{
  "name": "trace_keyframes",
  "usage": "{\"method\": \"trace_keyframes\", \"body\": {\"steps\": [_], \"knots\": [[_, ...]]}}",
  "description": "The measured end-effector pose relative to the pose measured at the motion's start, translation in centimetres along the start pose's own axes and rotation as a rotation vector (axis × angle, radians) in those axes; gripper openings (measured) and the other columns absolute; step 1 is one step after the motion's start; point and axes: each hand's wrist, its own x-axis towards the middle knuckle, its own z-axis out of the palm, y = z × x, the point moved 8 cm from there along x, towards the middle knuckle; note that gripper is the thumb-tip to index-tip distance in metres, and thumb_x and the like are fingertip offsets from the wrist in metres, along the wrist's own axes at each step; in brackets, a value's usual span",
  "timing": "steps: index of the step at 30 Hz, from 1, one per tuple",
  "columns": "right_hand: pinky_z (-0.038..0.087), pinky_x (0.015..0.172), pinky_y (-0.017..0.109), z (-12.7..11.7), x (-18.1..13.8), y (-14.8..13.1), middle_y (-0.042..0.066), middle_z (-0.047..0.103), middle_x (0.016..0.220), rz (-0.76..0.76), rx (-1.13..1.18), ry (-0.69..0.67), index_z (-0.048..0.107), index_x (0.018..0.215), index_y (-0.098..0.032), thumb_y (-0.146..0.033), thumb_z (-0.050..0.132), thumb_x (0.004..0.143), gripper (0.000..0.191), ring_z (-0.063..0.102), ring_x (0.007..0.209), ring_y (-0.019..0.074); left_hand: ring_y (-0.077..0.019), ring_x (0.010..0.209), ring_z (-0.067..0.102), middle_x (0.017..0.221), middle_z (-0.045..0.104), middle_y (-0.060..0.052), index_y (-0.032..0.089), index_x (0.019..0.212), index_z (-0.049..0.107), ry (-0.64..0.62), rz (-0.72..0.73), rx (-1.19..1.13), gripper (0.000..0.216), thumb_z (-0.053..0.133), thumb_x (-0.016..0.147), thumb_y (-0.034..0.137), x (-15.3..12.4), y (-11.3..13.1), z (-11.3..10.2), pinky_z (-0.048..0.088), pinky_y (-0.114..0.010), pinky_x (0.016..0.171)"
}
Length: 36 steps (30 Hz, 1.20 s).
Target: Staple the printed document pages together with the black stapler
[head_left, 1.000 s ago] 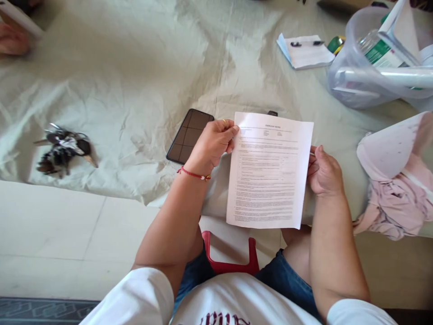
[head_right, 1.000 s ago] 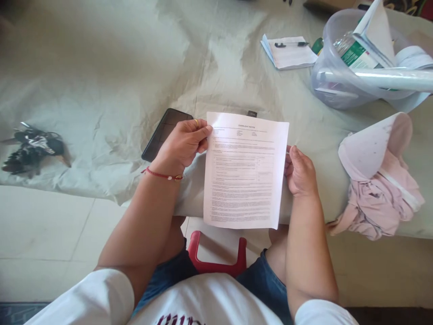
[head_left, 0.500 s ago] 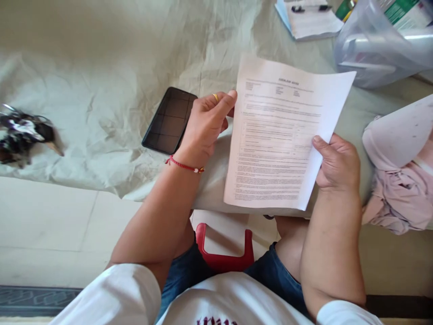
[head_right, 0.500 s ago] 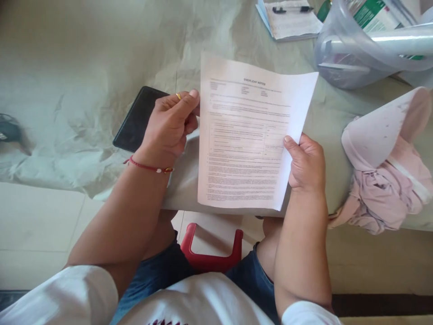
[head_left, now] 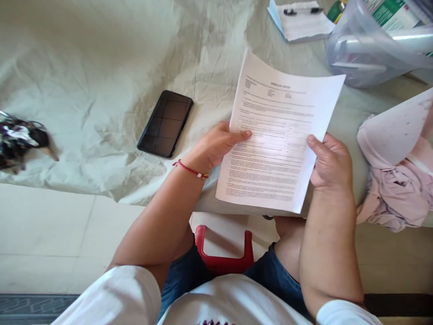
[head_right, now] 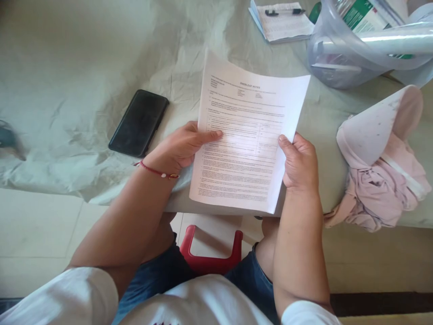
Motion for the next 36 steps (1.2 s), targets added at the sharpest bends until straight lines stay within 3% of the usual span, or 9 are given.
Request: {"method": "trace_keyframes", "body": {"steps": [7, 13, 18, 22, 30, 36], "knots": [[0.066, 0.105, 0.048, 0.0, 0.1, 0.2, 0.008, 0.086, 0.1, 0.022, -0.005, -0.007, 0.084, 0.103, -0.02, -0.036, 0.095, 0.076, 0.034, 0.083, 0.099, 0.0275, -0.04, 0.12, 0.082, 0.111, 0.088, -0.014, 0.016, 0.128, 0.082, 0.005, -0.025, -0.023, 0.047, 0.087, 0.082, 0.026, 0.4, -0.4, -0.3, 0.065, -0.06, 0.11], [0.069, 0.087, 0.045, -0.8, 0.5, 0.3, 0.006, 0.082, 0.083, 0.059, 0.012, 0.049, 0.08, 0.091, -0.02, -0.036, 0.099, 0.065, 0.036, 0.081, 0.086, 0.0275, -0.0411, 0.123, 0.081, 0.114, 0.087, -0.016, 0.013, 0.129, 0.08, 0.01, -0.003, -0.068, 0.048, 0.087, 0.083, 0.024, 0.0, 0.4, -0.6, 0.063, -0.061, 0.114], [0.063, 0.068, 0.033, -1.4, 0.9, 0.3, 0.0, 0.081, 0.082, 0.021, -0.032, 0.094, 0.079, 0.088, -0.023, -0.032, 0.102, 0.06, 0.038, 0.072, 0.07, 0.0178, -0.0417, 0.124, 0.08, 0.113, 0.087, -0.017, 0.011, 0.127, 0.08, 0.026, 0.005, -0.077, 0.045, 0.086, 0.084, 0.023, 0.1, 0.4, -0.9, 0.063, -0.061, 0.114], [0.063, 0.069, 0.032, -1.6, 1.1, 0.1, -0.004, 0.079, 0.082, -0.047, -0.098, 0.093, 0.074, 0.082, -0.027, -0.036, 0.103, 0.062, 0.036, 0.07, 0.073, 0.0167, -0.0417, 0.124, 0.08, 0.112, 0.087, -0.017, 0.011, 0.127, 0.08, 0.028, -0.002, -0.071, 0.045, 0.086, 0.084, 0.023, -0.1, 0.5, -0.8, 0.064, -0.06, 0.113], [0.063, 0.08, 0.035, -1.9, 0.9, -0.1, 0.0, 0.077, 0.078, -0.036, -0.109, 0.115, 0.076, 0.075, -0.022, -0.036, 0.102, 0.059, 0.034, 0.067, 0.07, 0.0166, -0.0398, 0.119, 0.082, 0.104, 0.087, -0.015, 0.013, 0.13, 0.077, 0.098, -0.002, -0.034, 0.046, 0.085, 0.089, 0.033, -0.2, 1.1, -1.7, 0.067, -0.054, 0.108], [0.058, 0.073, 0.032, -2.5, 0.8, -0.7, -0.002, 0.072, 0.073, -0.117, -0.256, 0.177, 0.081, 0.08, -0.021, -0.035, 0.09, 0.074, 0.017, 0.063, 0.068, 0.0158, -0.0352, 0.113, 0.084, 0.1, 0.087, -0.013, 0.014, 0.127, 0.077, 0.136, 0.019, -0.028, 0.043, 0.084, 0.089, 0.033, 0.2, 0.9, -2.4, 0.067, -0.049, 0.107]]}}
